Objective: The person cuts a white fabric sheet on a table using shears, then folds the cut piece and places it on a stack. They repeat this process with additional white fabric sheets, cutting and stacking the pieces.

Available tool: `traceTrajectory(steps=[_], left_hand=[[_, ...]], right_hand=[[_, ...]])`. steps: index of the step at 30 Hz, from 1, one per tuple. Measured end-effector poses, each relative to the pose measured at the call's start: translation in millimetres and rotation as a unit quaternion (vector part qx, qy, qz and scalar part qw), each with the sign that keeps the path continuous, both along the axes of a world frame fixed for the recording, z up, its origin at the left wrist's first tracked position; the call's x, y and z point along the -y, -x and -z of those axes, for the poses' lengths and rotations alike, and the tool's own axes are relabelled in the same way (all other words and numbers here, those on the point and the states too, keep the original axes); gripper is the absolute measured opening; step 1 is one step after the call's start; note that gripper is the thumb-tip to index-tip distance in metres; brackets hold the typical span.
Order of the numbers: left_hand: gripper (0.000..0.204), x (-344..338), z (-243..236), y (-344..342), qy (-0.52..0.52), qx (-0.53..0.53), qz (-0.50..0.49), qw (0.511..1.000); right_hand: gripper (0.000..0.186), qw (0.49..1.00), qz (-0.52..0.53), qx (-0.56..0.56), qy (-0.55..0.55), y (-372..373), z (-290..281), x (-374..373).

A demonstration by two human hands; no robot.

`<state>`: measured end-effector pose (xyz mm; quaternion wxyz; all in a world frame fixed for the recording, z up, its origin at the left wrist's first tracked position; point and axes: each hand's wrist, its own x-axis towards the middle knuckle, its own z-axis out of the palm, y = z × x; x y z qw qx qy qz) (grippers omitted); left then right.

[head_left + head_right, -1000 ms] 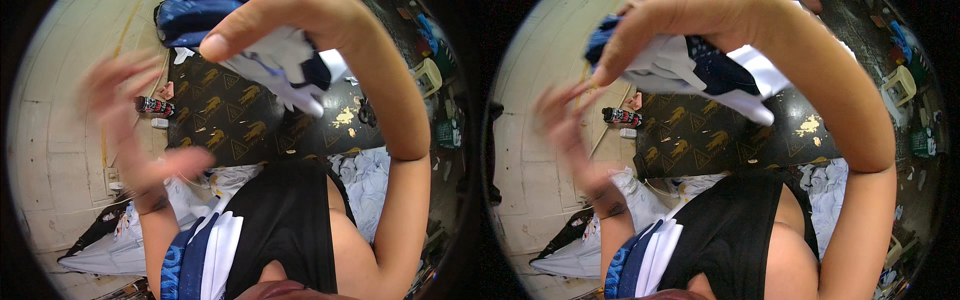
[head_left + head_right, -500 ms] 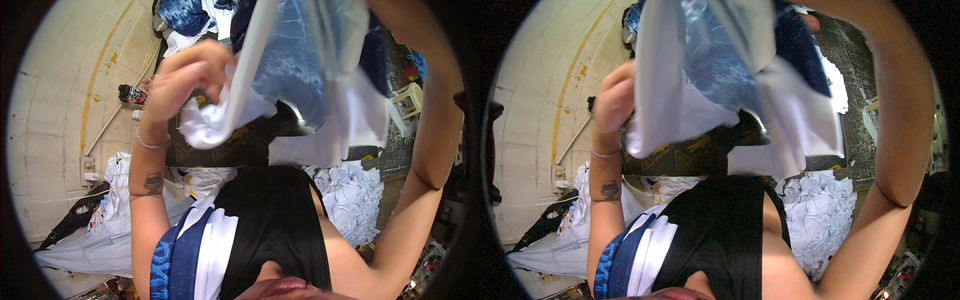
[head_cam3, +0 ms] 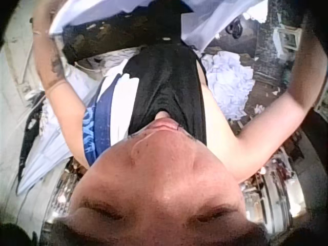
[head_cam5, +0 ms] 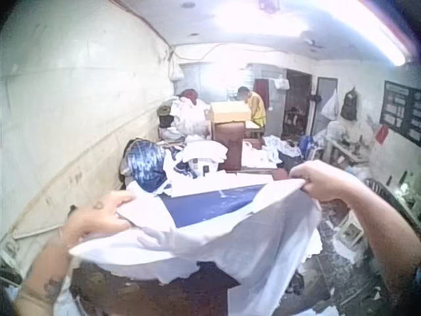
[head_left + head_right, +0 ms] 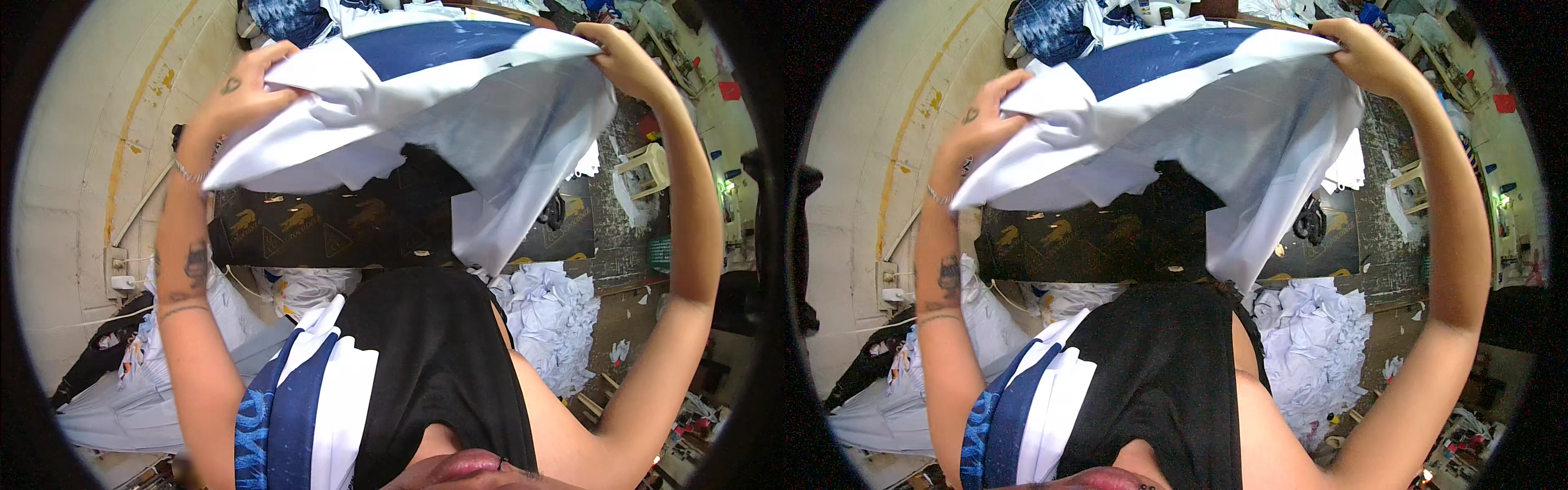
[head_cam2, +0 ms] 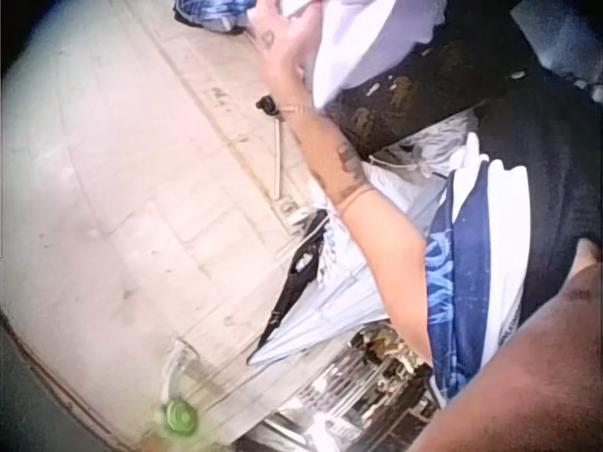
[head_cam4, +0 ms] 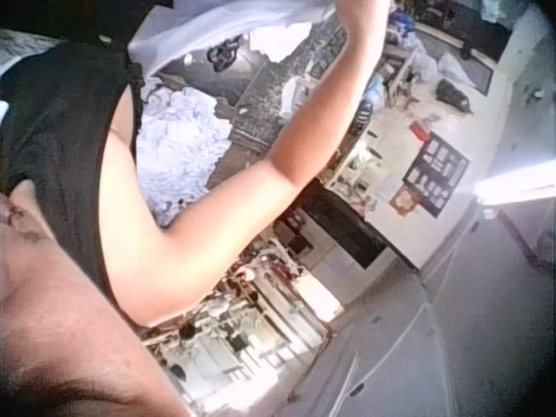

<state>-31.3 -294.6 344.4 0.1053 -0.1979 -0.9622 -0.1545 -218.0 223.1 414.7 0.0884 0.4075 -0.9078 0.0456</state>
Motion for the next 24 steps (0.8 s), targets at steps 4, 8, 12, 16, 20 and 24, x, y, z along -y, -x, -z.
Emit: traceTrajectory(steps=[4,8,12,16,20,24], left_hand=[[0.038,5.7,-97.2,2.5,0.133,-0.152,-0.333,0.921],[0.046,-24.4,-92.5,-69.2,-0.035,-0.040,-0.311,0.949],[0.078,-61.7,27.9,-127.2,-0.102,0.385,0.112,0.910],[0.061,-66.3,187.1,-115.4,-0.072,0.194,-0.065,0.976],[0.071,-53.0,299.6,-200.7,0.069,0.278,-0.196,0.938],[0.026,-9.8,316.9,-254.3,0.040,0.266,-0.290,0.919]], right_hand=[[0.041,0.978,0.010,-0.079,0.194,24.3,-7.3,-8.7],[0.041,0.928,-0.100,-0.194,0.302,-12.6,18.5,-36.6],[0.051,0.983,-0.086,-0.149,-0.071,-35.8,162.7,-65.2],[0.056,0.983,-0.017,0.168,0.074,-102.5,302.3,-56.5],[0.049,0.986,-0.033,0.154,0.052,-215.6,381.0,-29.1],[0.035,0.955,0.027,0.280,0.093,-239.4,391.9,-59.5]])
